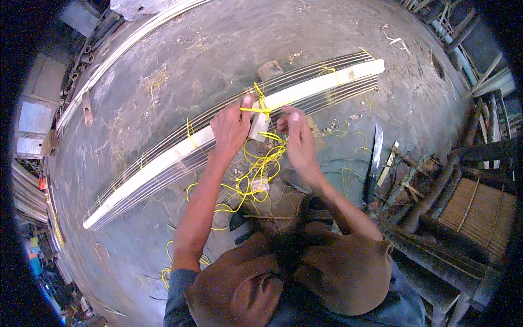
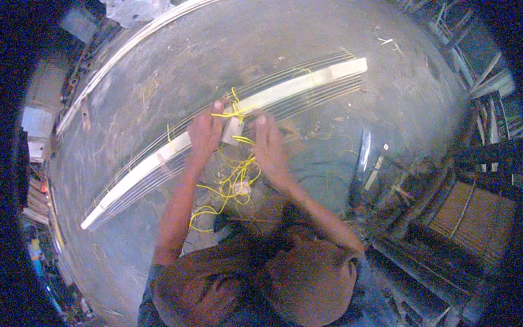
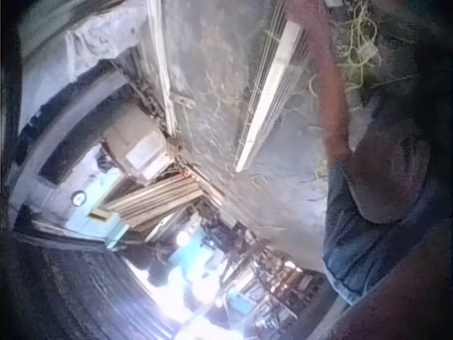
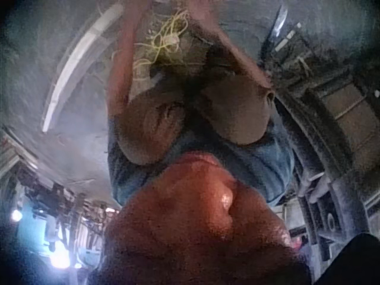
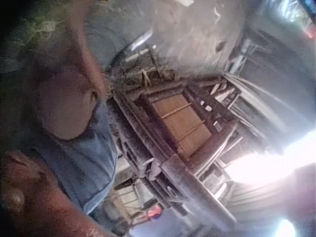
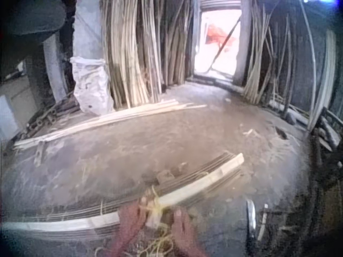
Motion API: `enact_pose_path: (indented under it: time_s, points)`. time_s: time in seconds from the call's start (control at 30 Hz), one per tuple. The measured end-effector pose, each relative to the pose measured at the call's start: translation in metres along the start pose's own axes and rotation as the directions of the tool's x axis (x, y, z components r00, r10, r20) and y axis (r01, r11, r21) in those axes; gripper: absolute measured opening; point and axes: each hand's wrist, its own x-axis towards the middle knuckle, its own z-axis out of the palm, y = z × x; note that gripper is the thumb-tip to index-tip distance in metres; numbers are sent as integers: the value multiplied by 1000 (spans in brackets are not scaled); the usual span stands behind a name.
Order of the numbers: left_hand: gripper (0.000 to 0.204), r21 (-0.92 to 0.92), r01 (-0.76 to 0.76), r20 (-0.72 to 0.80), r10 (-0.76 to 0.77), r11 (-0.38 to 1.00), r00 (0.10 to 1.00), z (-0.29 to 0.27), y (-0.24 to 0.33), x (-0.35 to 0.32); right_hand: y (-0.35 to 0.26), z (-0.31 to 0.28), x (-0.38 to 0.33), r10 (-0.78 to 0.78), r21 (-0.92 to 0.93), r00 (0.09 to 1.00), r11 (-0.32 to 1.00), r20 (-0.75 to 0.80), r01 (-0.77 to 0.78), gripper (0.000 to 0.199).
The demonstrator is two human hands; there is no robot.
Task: The person ties a bundle of long metal rods together using a yellow plastic string. They wrap the string around the rods multiple times and secure it with knots to keep the bundle intact.
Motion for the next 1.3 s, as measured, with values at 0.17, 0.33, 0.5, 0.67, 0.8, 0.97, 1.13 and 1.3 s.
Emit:
enact_pose_path:
  time_s: [0.17,0.33,0.5,0.67,0.8,0.97,1.13,1.3]
  points:
    - [47,-83,164,43,-161,983,986,0,-7,0,39,20,16,373,202,919,897,129,-392,49]
    - [40,-236,-27,-80,8,971,997,0,-3,-5,14,47,18,337,478,934,805,117,-351,40]
    - [30,63,-129,-211,140,990,967,15,-6,-7,33,20,21,467,214,874,847,137,-486,30]
    - [21,163,-163,-222,197,973,955,13,0,-5,3,5,6,444,177,852,848,276,-499,34]
    - [20,142,-99,-202,126,985,971,16,4,-2,31,1,-6,155,-129,963,983,219,-129,43]
    - [20,181,-107,-178,140,978,974,5,-7,-7,-32,4,-4,497,310,803,747,329,-589,30]
    - [18,64,-120,-120,127,991,985,12,-2,-2,58,-4,-18,275,0,940,960,203,-281,32]
    - [12,66,-463,127,453,884,883,-8,-27,-24,35,-9,-8,399,172,866,871,302,-461,54]
